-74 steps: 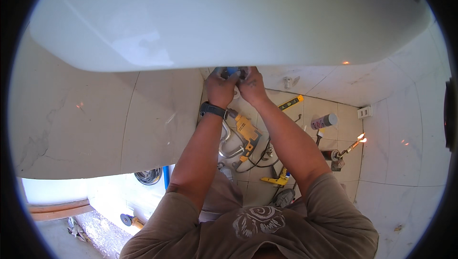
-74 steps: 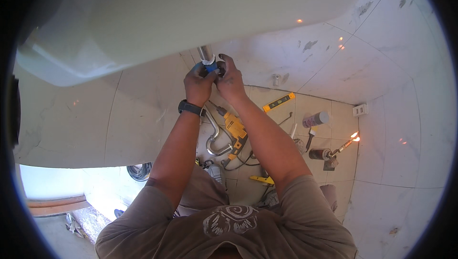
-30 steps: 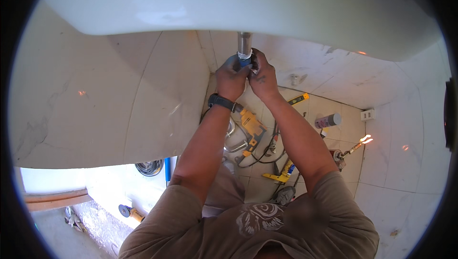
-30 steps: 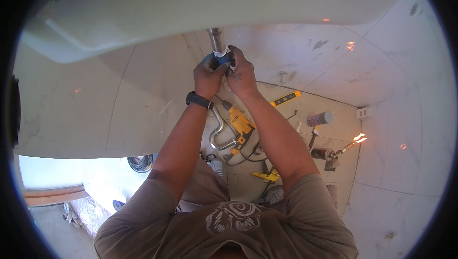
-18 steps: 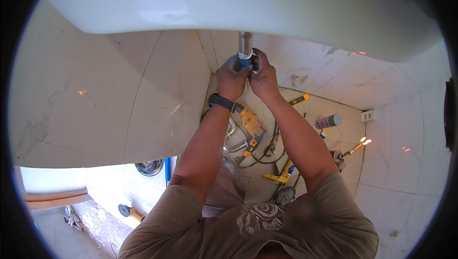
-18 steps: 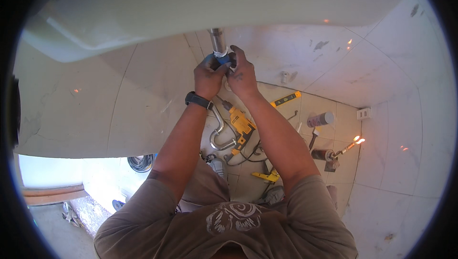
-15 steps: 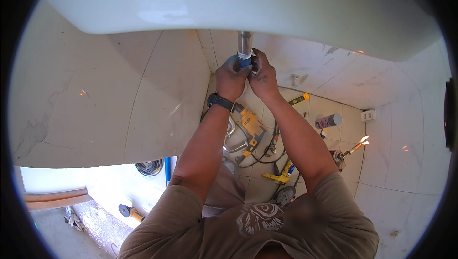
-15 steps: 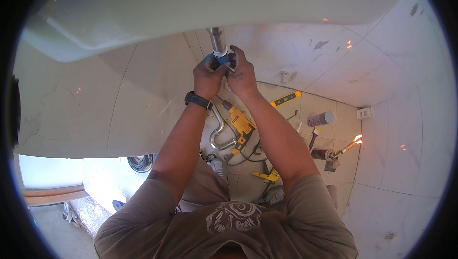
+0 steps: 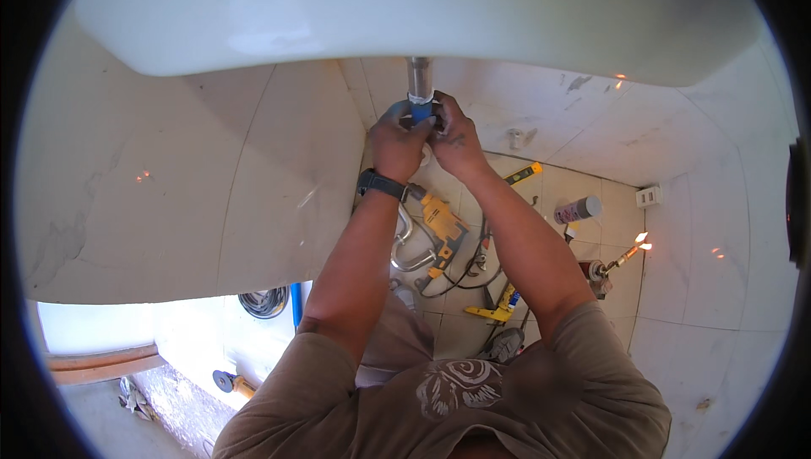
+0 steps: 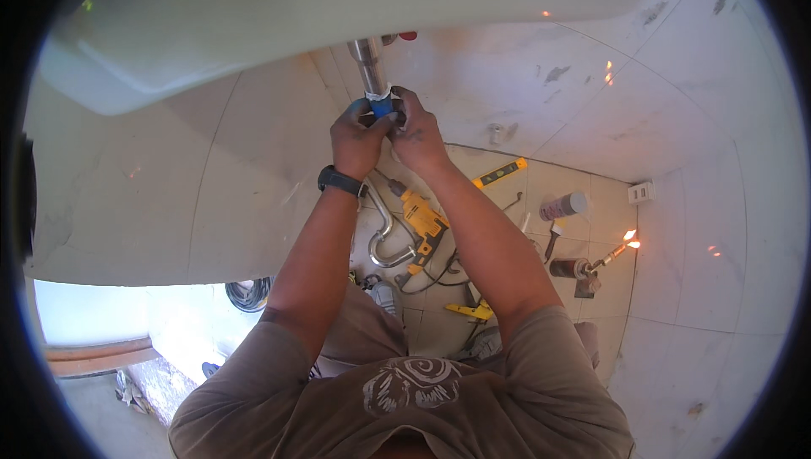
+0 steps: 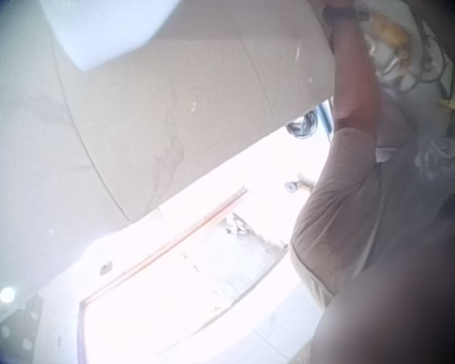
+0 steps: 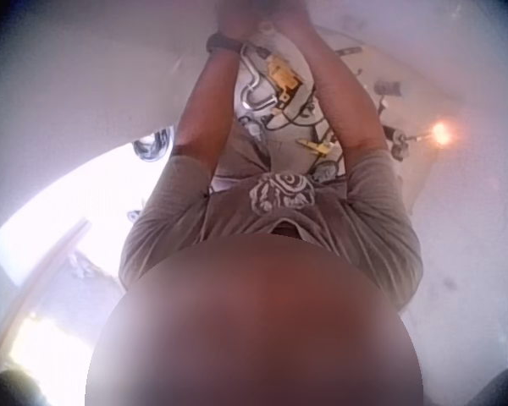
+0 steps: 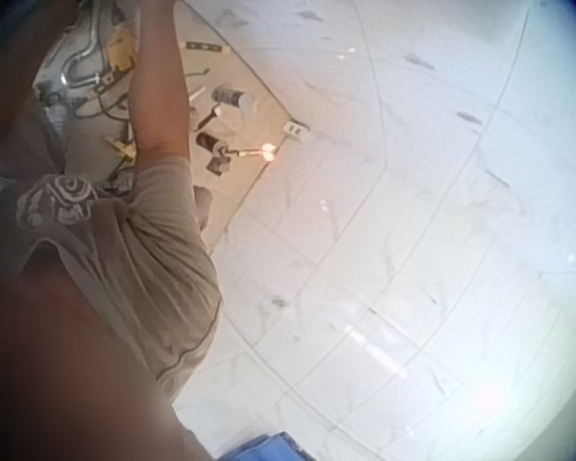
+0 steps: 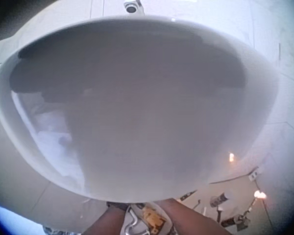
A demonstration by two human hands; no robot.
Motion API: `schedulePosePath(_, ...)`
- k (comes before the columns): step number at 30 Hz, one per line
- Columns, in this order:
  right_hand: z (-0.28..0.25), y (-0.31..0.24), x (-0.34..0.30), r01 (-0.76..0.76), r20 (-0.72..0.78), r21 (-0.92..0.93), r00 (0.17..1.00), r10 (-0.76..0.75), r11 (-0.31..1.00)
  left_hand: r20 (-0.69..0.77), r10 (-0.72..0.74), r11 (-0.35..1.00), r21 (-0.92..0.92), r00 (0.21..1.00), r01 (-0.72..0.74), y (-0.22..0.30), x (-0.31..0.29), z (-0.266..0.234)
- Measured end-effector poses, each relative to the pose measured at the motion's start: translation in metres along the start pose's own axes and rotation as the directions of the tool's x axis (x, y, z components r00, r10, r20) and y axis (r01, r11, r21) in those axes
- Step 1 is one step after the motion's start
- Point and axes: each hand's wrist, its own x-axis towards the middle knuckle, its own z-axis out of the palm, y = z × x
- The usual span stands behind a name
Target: The person heats a blue plastic pipe with a blowtorch, applies sealant to the sink drain, and fits the heated pipe onto the drain outlet. They then measure the pipe with a tape measure and handle a metal P-trap.
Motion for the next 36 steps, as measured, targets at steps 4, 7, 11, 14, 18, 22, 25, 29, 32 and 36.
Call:
schedulePosePath(4, 0.001, 0.0, 0.0, -0.006, 0.009, -0.004, 1.0, 0.006, 1.0, -0.012, 0.016, 0.999, 0.036, 1.0, -0.016, 0.001, 0.0, -0.001)
schedulePosePath(7, 0.003, 0.0, -0.003, 0.012, 0.001, 0.02, 1.0, -0.012, 1.0, -0.022, 0.015, 0.999, 0.044, 1.0, -0.014, 0.004, -0.001, -0.002)
schedulePosePath(11, 0.008, -0.001, -0.007, 0.012, -0.028, 0.046, 1.0, -0.011, 0.999, -0.042, 0.019, 0.999, 0.043, 0.999, -0.017, 0.008, -0.003, -0.001)
schedulePosePath(14, 0.014, -0.002, -0.009, 0.019, -0.091, 0.028, 0.996, -0.016, 0.999, -0.063, -0.003, 1.0, 0.015, 0.998, 0.004, 0.009, -0.003, 0.002)
schedulePosePath(18, 0.021, -0.002, -0.009, 0.015, -0.18, 0.025, 0.984, -0.011, 1.0, -0.091, 0.02, 1.0, -0.009, 0.996, -0.021, 0.008, -0.003, 0.004)
schedulePosePath(22, 0.023, -0.002, -0.007, 0.031, -0.184, 0.03, 0.983, -0.025, 0.999, -0.095, 0.012, 0.999, -0.029, 0.995, -0.014, 0.009, -0.002, 0.004)
schedulePosePath(25, 0.022, -0.002, -0.004, 0.051, -0.184, 0.02, 0.982, -0.047, 0.998, -0.104, 0.022, 1.0, -0.01, 0.994, -0.023, 0.009, -0.001, 0.005)
schedulePosePath(29, 0.019, -0.005, -0.004, 0.013, -0.183, 0.076, 0.983, 0.001, 0.997, -0.134, 0.036, 0.999, -0.033, 0.99, -0.041, 0.007, 0.001, 0.008)
schedulePosePath(32, 0.018, -0.008, -0.004, 0.009, -0.19, 0.09, 0.982, 0.009, 0.996, -0.141, 0.011, 0.999, -0.029, 0.99, -0.016, 0.007, 0.002, 0.008)
schedulePosePath(36, 0.016, -0.011, -0.003, -0.004, -0.188, 0.052, 0.982, 0.014, 0.999, -0.134, 0.004, 1.0, -0.019, 0.991, -0.006, 0.009, 0.001, 0.007)
